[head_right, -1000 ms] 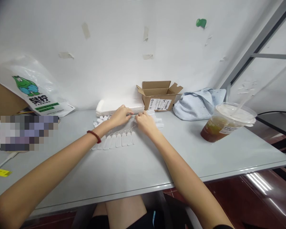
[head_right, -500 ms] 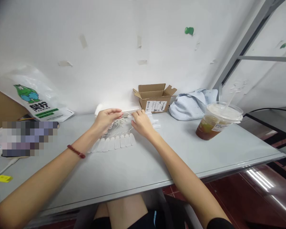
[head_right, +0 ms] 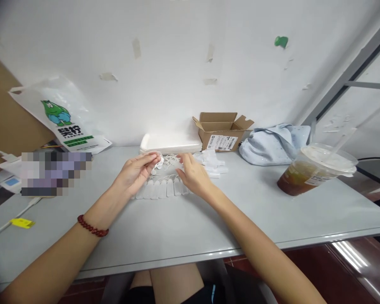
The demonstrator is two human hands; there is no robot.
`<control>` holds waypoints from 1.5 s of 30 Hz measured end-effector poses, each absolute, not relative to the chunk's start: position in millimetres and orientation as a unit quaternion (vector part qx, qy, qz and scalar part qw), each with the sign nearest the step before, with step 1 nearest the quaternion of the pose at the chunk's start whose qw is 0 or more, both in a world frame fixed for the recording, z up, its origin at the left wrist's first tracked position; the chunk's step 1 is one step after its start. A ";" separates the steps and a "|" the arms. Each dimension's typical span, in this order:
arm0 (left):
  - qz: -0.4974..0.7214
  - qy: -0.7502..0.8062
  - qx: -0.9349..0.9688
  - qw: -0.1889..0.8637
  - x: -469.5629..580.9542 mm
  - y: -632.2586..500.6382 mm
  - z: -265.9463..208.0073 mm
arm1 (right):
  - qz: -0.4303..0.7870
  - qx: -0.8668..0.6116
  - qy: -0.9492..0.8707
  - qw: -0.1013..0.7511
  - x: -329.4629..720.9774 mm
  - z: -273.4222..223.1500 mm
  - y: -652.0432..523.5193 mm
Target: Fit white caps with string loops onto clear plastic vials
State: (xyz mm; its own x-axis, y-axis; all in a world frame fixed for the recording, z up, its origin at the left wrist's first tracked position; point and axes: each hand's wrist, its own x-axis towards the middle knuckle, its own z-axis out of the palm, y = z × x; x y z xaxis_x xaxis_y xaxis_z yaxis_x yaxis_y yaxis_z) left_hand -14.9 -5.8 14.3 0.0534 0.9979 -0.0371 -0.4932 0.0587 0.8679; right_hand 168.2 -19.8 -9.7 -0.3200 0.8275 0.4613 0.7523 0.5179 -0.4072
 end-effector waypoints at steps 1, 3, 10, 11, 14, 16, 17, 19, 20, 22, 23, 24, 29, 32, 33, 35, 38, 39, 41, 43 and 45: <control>0.581 0.354 0.362 0.638 -14.3 -6.8 14.2 | 0.061 -0.483 -0.811 0.323 167.9 -9.9 -19.9; 0.548 0.353 0.382 0.654 -12.3 -9.1 11.9 | 0.062 -0.466 -0.816 0.336 167.2 -9.9 -20.2; 0.524 0.387 0.406 0.641 -4.9 -12.1 2.1 | 0.034 -0.397 -0.826 0.399 165.6 -13.4 -17.9; 0.525 0.391 0.405 0.638 -4.7 -12.0 2.3 | 0.032 -0.391 -0.826 0.405 165.4 -14.1 -17.6; 0.527 0.395 0.406 0.634 -4.8 -11.6 4.0 | 0.035 -0.373 -0.830 0.413 164.3 -15.4 -18.0; 0.526 0.392 0.410 0.633 -5.2 -11.3 4.6 | 0.043 -0.363 -0.833 0.414 163.6 -15.4 -18.9; 0.524 0.391 0.412 0.635 -5.4 -11.3 4.4 | 0.047 -0.360 -0.835 0.415 163.5 -15.1 -19.5; 0.514 0.388 0.414 0.643 -5.6 -11.5 3.3 | 0.062 -0.356 -0.835 0.414 163.7 -14.1 -20.5; 0.509 0.387 0.415 0.647 -5.6 -11.9 2.5 | 0.071 -0.355 -0.835 0.415 164.0 -13.4 -21.1; 0.501 0.382 0.418 0.655 -5.5 -13.2 1.2 | 0.093 -0.353 -0.833 0.415 164.3 -11.9 -22.3; 0.498 0.378 0.421 0.657 -5.5 -14.0 0.8 | 0.102 -0.354 -0.832 0.415 164.2 -11.1 -23.1; 0.496 0.375 0.424 0.659 -5.6 -14.8 0.6 | 0.110 -0.356 -0.830 0.415 163.8 -10.5 -23.9; 0.477 0.389 0.464 0.636 -7.4 -16.7 0.7 | 0.181 -0.378 -0.800 0.429 159.7 -9.6 -27.0; 0.469 0.409 0.545 0.562 -6.9 -17.3 1.9 | 0.226 -0.397 -0.772 0.443 157.7 -9.1 -27.5; 0.469 0.413 0.572 0.531 -6.2 -17.8 2.5 | 0.241 -0.404 -0.763 0.443 157.3 -8.5 -27.7; 0.474 0.422 0.607 0.479 -4.3 -19.1 3.5 | 0.275 -0.412 -0.747 0.443 156.4 -6.8 -28.4; 0.492 0.427 0.614 0.446 -2.1 -20.9 3.8 | 0.316 -0.409 -0.729 0.449 154.8 -4.4 -29.9; 0.495 0.426 0.616 0.441 -1.9 -21.3 3.5 | 0.323 -0.406 -0.725 0.454 154.4 -4.1 -30.3; 0.494 0.423 0.630 0.425 -2.1 -21.7 2.9 | 0.335 -0.399 -0.717 0.464 153.6 -4.4 -30.8; 0.485 0.426 0.643 0.412 -2.9 -21.6 2.4 | 0.343 -0.393 -0.711 0.472 153.3 -5.7 -30.8; 0.476 0.427 0.647 0.415 -3.3 -21.5 2.4 | 0.339 -0.393 -0.709 0.477 153.3 -7.4 -30.6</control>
